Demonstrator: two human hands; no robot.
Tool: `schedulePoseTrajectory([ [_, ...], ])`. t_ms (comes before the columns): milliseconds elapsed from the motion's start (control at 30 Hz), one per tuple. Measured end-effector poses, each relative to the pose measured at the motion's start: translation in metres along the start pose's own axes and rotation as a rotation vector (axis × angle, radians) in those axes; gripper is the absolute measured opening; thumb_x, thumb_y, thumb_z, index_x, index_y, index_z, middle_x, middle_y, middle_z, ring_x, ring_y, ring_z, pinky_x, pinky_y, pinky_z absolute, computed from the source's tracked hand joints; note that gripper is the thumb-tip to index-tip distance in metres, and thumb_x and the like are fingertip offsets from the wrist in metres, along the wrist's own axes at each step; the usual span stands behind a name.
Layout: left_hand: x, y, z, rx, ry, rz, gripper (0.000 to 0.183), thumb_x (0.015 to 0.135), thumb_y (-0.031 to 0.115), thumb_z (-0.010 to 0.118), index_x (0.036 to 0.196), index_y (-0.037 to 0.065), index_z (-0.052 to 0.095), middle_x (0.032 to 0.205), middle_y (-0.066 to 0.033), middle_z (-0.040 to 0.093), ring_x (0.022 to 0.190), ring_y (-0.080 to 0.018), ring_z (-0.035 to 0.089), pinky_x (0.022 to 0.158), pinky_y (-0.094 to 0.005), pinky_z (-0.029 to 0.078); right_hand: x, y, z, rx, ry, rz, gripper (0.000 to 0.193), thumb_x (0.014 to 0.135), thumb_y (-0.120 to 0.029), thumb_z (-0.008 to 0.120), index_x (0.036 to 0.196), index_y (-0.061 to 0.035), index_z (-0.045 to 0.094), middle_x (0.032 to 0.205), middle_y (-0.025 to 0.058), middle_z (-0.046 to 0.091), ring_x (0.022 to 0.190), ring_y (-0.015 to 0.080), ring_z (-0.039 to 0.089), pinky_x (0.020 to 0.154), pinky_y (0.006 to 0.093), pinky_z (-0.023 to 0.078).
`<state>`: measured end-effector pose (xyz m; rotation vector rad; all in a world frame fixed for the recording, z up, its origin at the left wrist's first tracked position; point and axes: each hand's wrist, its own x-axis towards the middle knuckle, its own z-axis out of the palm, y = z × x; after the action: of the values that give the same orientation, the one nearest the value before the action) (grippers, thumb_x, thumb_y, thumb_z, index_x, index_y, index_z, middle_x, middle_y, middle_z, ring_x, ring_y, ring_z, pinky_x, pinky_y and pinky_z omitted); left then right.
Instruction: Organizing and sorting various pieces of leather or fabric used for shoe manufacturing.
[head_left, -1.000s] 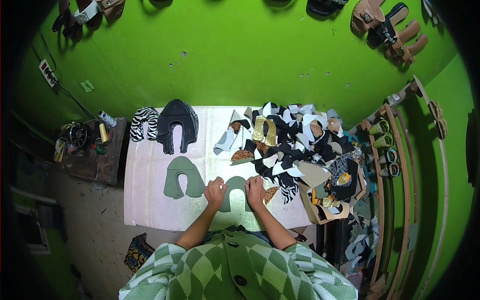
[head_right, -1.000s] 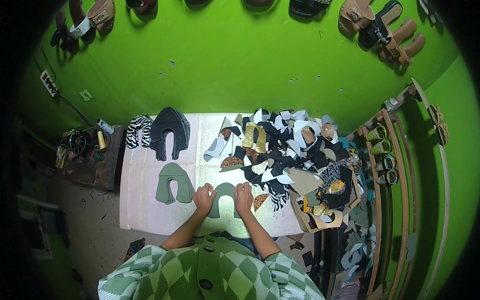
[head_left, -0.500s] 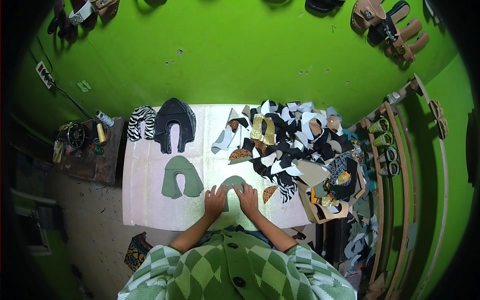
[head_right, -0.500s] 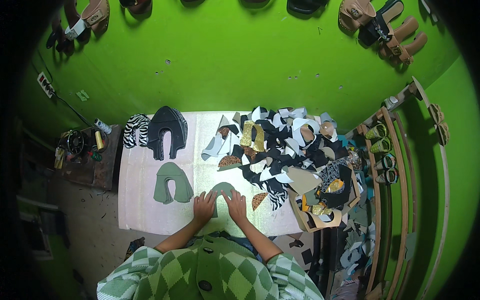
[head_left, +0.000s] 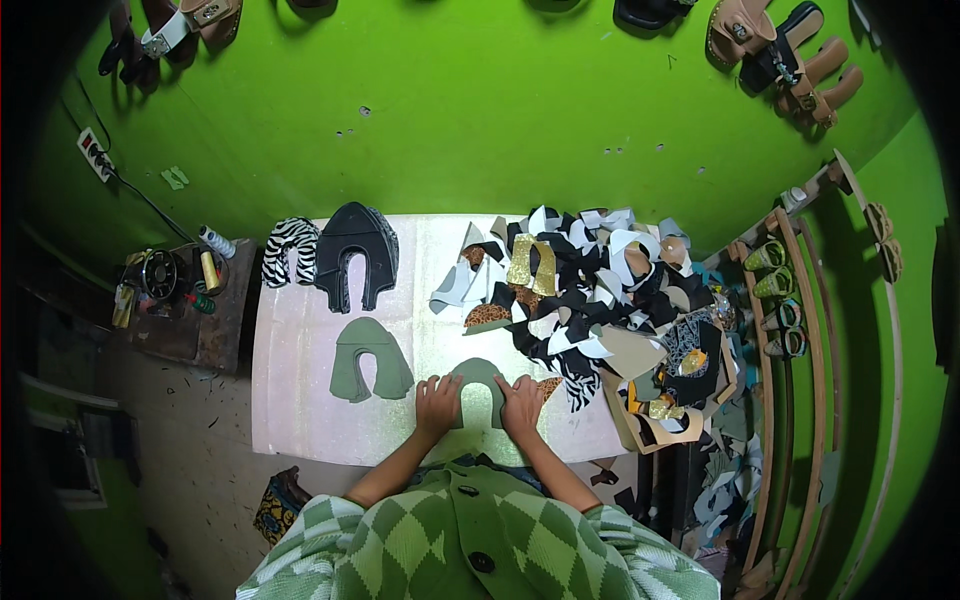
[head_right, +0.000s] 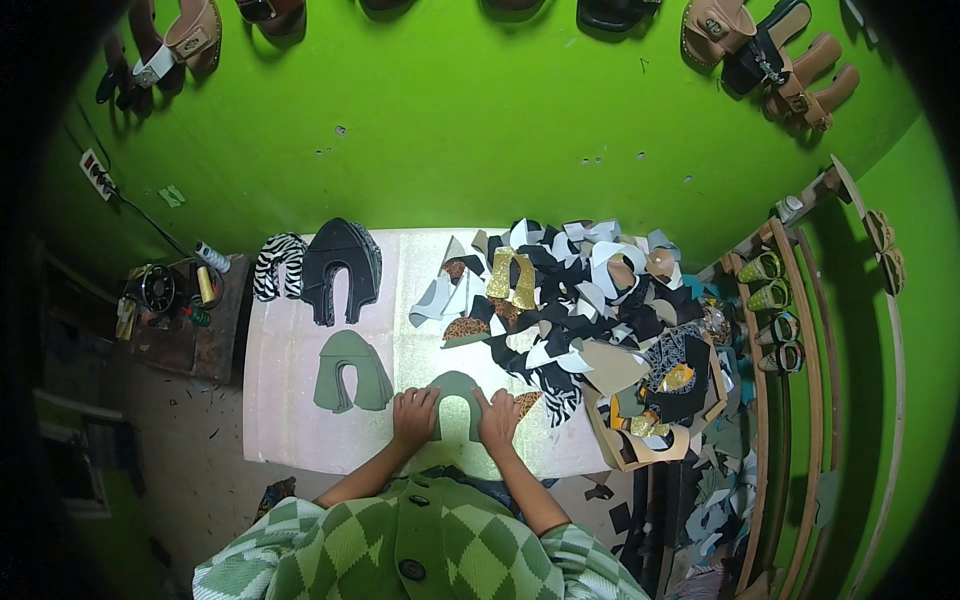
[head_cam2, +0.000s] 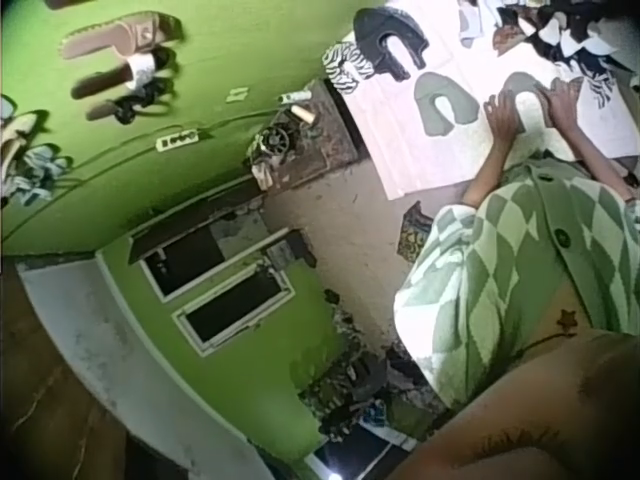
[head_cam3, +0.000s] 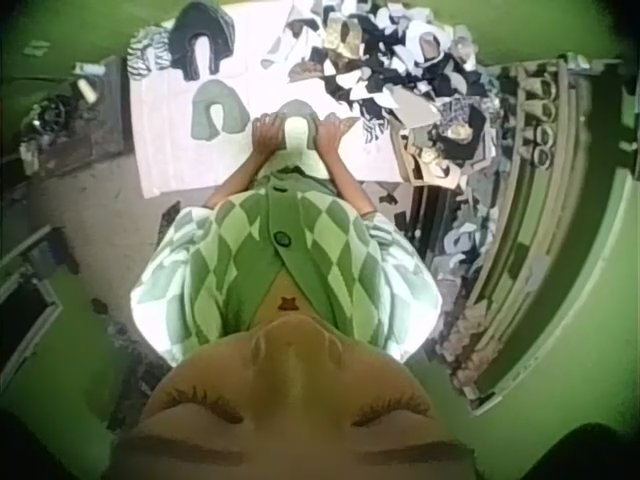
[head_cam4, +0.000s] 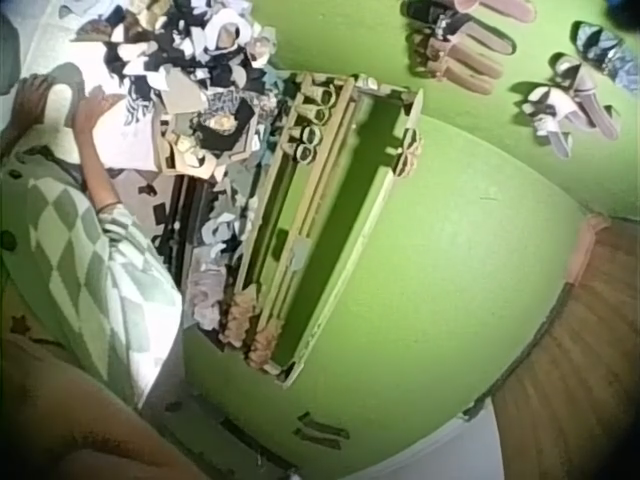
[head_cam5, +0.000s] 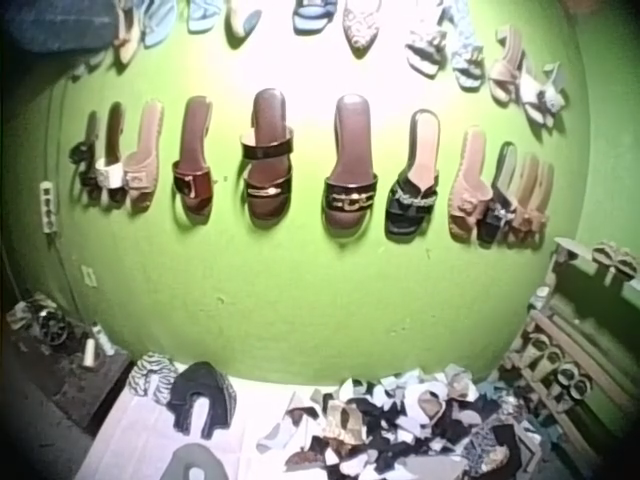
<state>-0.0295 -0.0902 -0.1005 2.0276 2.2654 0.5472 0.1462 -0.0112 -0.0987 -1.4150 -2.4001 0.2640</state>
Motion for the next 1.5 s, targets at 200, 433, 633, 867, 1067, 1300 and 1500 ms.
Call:
schedulePoseTrajectory([
  [200,0.006,-0.003,-0.007,-0.176,0.032,-0.06,0.037,0.076,0.007,0.053,0.112,0.011,0.058,0.108,-0.0059,0.059,0.102,-0.0238,0.052,0.087,-0.0418,0.037,0.004,0.002,0.002,0.087,0.023,0.07,0.035,0.075,0.0,0.051,0.098,-0.0194,0.07,0.078,0.0082,0.051,0.074,0.0262,0.054,0.065,0.0377,0.039],
  [433,0.023,-0.003,0.008,-0.405,0.165,-0.436,0.018,0.08,0.013,0.059,0.098,0.008,0.059,0.089,-0.0095,0.062,0.084,-0.0291,0.058,0.071,-0.0415,0.044,0.021,0.002,0.004,0.327,-0.044,0.437,0.026,0.078,-0.019,0.06,0.101,-0.0072,0.059,0.091,0.0114,0.059,0.084,0.0295,0.06,0.071,0.0406,0.047],
  [633,0.034,-0.002,0.018,-0.285,0.03,-0.557,0.017,0.072,0.018,0.071,0.083,0.008,0.062,0.08,-0.0078,0.063,0.074,-0.0274,0.061,0.065,-0.0388,0.047,0.026,0.001,0.01,0.312,-0.113,0.435,0.019,0.076,-0.02,0.067,0.09,-0.0072,0.065,0.089,0.0112,0.058,0.083,0.0276,0.059,0.071,0.0377,0.047],
  [867,0.026,-0.023,0.016,-0.778,0.087,-0.576,0.013,0.078,0.013,0.067,0.084,0.004,0.06,0.073,-0.0066,0.063,0.063,-0.0166,0.062,0.061,-0.0298,0.049,0.032,-0.004,0.007,0.649,-0.103,0.446,0.013,0.081,-0.017,0.062,0.086,-0.0046,0.061,0.072,0.0094,0.065,0.065,0.0201,0.063,0.064,0.0305,0.048],
  [1067,0.021,-0.053,-0.044,-1.293,0.023,-0.654,0.008,0.086,0.01,0.061,0.091,0.006,0.056,0.077,-0.0004,0.06,0.067,-0.0063,0.058,0.043,-0.0225,0.043,0.057,-0.048,-0.013,1.04,-0.126,0.324,0.006,0.088,-0.006,0.055,0.09,-0.0011,0.054,0.072,0.0011,0.06,0.065,0.0041,0.052,0.061,0.0193,0.042],
  [1300,0.014,-0.144,-0.08,-1.133,0.242,-0.614,0.009,0.085,0.006,0.061,0.093,0.002,0.058,0.077,0.0,0.06,0.07,-0.0051,0.055,0.062,-0.019,0.045,0.084,-0.141,0.022,1.023,-0.141,0.224,0.008,0.086,-0.009,0.06,0.089,-0.0026,0.055,0.063,0.0018,0.06,0.057,0.0027,0.049,0.05,0.0211,0.038],
  [1500,0.01,-0.197,-0.088,-0.952,0.272,-0.633,0.011,0.083,0.007,0.064,0.092,0.003,0.061,0.078,-0.0026,0.062,0.071,-0.007,0.058,0.063,-0.0208,0.048,0.092,-0.195,0.058,0.884,-0.033,0.25,0.01,0.086,-0.011,0.06,0.087,-0.002,0.055,0.053,0.0046,0.053,0.048,0.0083,0.045,0.046,0.0265,0.036],
])
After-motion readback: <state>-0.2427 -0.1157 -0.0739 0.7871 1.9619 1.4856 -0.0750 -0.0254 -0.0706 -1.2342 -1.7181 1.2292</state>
